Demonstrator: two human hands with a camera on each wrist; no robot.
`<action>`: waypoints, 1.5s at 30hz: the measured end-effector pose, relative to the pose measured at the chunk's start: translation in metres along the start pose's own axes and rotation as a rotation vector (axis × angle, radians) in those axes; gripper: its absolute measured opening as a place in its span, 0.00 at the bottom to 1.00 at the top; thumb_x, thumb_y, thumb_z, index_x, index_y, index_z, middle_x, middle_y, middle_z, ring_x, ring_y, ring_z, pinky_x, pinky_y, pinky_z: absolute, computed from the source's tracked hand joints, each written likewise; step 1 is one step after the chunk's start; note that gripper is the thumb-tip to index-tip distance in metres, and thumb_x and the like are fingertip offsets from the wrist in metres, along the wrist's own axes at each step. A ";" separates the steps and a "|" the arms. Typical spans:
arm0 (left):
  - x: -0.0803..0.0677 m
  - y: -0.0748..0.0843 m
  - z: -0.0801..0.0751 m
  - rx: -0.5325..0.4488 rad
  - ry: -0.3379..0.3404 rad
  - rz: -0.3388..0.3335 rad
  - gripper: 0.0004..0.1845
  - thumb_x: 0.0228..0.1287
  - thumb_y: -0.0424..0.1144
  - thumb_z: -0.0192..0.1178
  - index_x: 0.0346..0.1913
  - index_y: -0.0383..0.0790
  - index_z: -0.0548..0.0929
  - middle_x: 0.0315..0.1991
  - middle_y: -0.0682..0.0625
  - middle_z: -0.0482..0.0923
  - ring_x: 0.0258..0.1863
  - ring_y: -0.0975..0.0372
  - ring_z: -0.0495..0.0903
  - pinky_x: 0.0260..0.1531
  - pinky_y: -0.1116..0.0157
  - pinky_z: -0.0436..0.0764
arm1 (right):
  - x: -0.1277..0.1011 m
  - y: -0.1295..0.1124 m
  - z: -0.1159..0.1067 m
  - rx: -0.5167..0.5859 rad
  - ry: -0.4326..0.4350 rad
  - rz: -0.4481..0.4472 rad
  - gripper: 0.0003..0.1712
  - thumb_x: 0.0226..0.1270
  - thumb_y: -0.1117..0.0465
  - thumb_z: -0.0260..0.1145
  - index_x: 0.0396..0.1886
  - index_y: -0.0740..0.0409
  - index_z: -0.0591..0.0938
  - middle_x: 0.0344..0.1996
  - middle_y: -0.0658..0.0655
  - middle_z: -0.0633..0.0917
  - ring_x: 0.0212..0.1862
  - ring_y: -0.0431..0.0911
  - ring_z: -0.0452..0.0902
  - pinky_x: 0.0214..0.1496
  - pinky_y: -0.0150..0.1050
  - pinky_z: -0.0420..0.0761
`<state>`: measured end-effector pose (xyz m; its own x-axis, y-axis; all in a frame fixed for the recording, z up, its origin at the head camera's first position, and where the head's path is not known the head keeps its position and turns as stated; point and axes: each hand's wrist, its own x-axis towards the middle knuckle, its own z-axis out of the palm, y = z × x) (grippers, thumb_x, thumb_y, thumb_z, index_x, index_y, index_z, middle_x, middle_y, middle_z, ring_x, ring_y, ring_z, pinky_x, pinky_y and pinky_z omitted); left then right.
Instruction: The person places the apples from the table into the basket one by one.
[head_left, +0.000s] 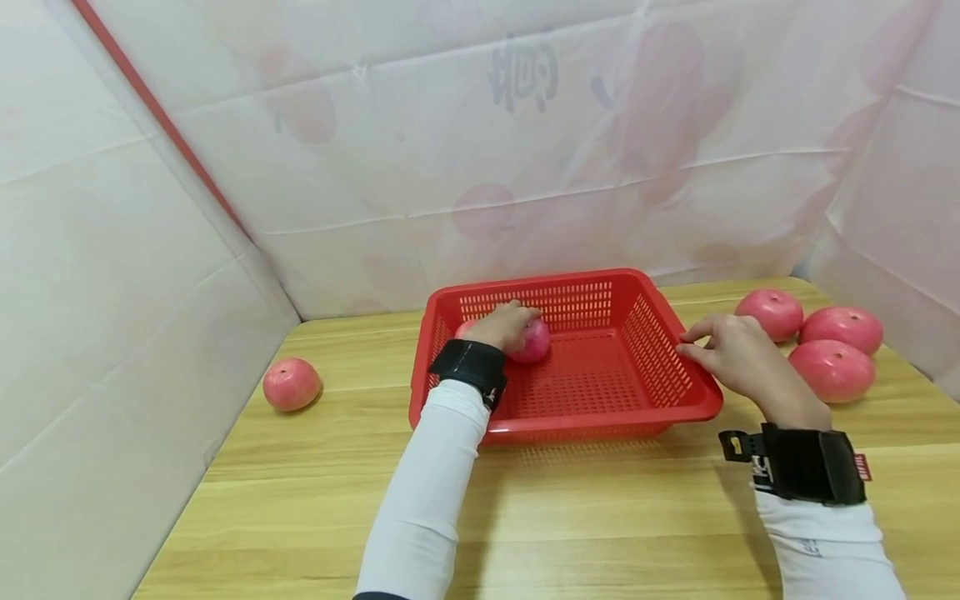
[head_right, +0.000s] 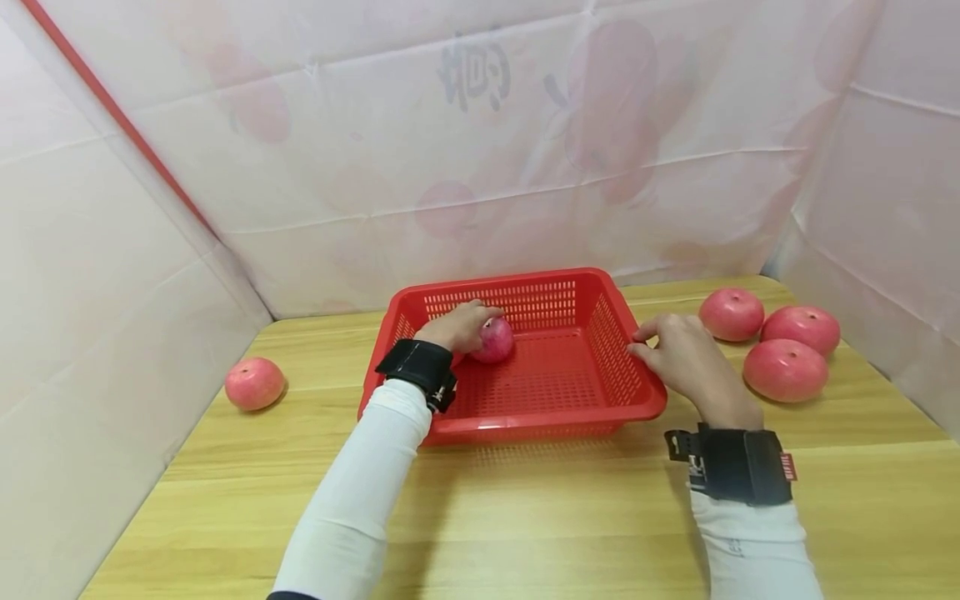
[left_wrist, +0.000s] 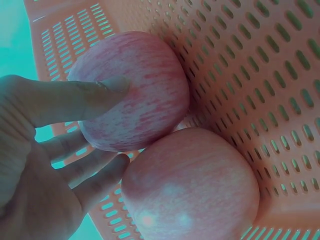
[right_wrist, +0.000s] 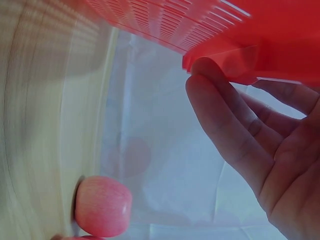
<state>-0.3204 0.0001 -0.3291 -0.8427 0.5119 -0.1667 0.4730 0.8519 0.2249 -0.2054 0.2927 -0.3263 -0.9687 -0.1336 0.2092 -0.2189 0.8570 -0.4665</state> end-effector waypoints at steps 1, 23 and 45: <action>0.000 0.000 0.000 -0.001 0.001 -0.002 0.33 0.69 0.34 0.64 0.76 0.48 0.70 0.69 0.44 0.70 0.68 0.52 0.65 0.64 0.52 0.73 | 0.000 0.000 0.000 0.000 -0.003 0.001 0.12 0.65 0.69 0.70 0.41 0.77 0.85 0.33 0.72 0.86 0.27 0.53 0.84 0.27 0.45 0.86; -0.009 0.006 -0.012 -0.020 0.023 -0.041 0.38 0.68 0.43 0.65 0.79 0.54 0.63 0.74 0.45 0.63 0.74 0.51 0.58 0.65 0.47 0.71 | -0.004 0.002 -0.002 0.009 0.010 0.002 0.12 0.65 0.69 0.71 0.41 0.77 0.86 0.30 0.69 0.86 0.27 0.54 0.85 0.28 0.47 0.86; -0.029 -0.011 -0.032 -0.002 0.064 -0.047 0.38 0.67 0.36 0.67 0.78 0.49 0.65 0.74 0.42 0.62 0.74 0.49 0.59 0.62 0.49 0.75 | -0.001 0.002 0.002 0.025 -0.023 0.016 0.12 0.66 0.68 0.71 0.42 0.77 0.86 0.32 0.70 0.86 0.28 0.55 0.85 0.29 0.47 0.86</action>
<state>-0.3091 -0.0273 -0.2959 -0.8788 0.4631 -0.1153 0.4320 0.8745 0.2205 -0.2050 0.2935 -0.3295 -0.9745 -0.1315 0.1816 -0.2057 0.8464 -0.4912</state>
